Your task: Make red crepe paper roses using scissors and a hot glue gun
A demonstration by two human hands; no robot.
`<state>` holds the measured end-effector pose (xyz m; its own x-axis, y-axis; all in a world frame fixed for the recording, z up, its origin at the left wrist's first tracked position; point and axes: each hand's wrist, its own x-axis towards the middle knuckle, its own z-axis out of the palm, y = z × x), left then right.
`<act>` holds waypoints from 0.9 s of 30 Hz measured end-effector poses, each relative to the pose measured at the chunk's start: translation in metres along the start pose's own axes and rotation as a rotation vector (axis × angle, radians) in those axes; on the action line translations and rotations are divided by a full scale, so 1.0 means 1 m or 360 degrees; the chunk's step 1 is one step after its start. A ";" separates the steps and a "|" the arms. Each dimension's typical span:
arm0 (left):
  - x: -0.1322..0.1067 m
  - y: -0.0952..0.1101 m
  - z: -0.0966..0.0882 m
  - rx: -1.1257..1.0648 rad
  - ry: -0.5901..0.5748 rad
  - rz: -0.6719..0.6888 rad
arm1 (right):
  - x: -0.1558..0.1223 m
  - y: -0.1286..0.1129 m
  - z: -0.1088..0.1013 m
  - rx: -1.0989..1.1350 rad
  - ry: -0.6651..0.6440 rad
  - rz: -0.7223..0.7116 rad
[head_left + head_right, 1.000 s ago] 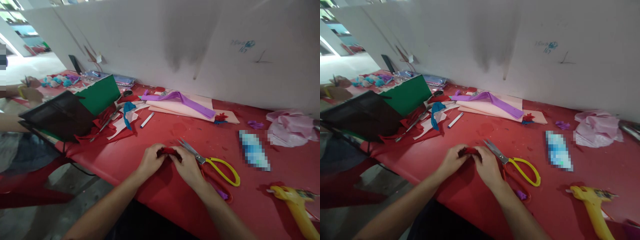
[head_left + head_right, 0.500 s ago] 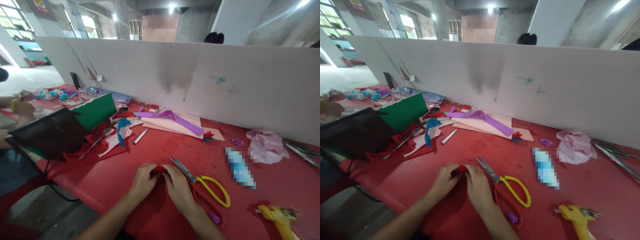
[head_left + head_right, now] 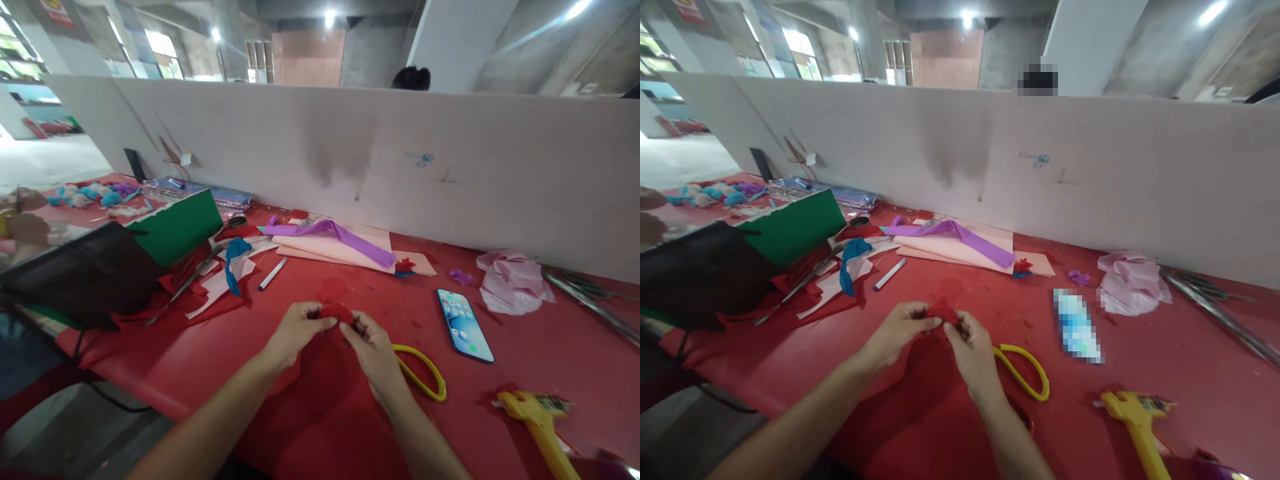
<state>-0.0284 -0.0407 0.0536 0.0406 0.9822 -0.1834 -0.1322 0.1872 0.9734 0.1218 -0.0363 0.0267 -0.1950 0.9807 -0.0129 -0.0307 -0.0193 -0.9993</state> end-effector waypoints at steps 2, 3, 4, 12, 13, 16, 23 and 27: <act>0.003 0.000 0.005 -0.0147 -0.0014 -0.0064 | 0.001 -0.003 -0.004 0.0184 0.0047 0.0106; 0.005 0.001 0.007 -0.0223 -0.0023 -0.0101 | 0.001 -0.005 -0.006 0.0285 0.0073 0.0167; 0.007 0.001 0.009 -0.0287 -0.0026 -0.0137 | 0.002 -0.007 -0.007 0.0374 0.0102 0.0222; 0.017 0.000 0.017 -0.0336 -0.0005 -0.0105 | 0.004 -0.015 -0.012 0.0258 0.0229 0.0151; 0.018 -0.001 0.018 -0.0369 -0.0033 -0.0059 | 0.004 -0.014 -0.012 0.0250 0.0242 0.0141; 0.017 -0.008 0.019 -0.0505 -0.0091 -0.0007 | 0.005 -0.011 -0.012 0.0302 0.0282 0.0148; 0.012 -0.019 0.027 -0.0703 -0.0052 0.0118 | 0.004 -0.003 -0.007 0.0389 0.0250 0.0052; 0.010 -0.016 0.030 -0.0528 0.0002 0.0191 | 0.002 -0.004 -0.007 0.0280 0.0319 -0.0017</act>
<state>0.0034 -0.0347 0.0405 0.0041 0.9975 -0.0707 -0.4503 0.0649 0.8905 0.1280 -0.0326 0.0307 0.0037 0.9996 -0.0262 -0.2048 -0.0249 -0.9785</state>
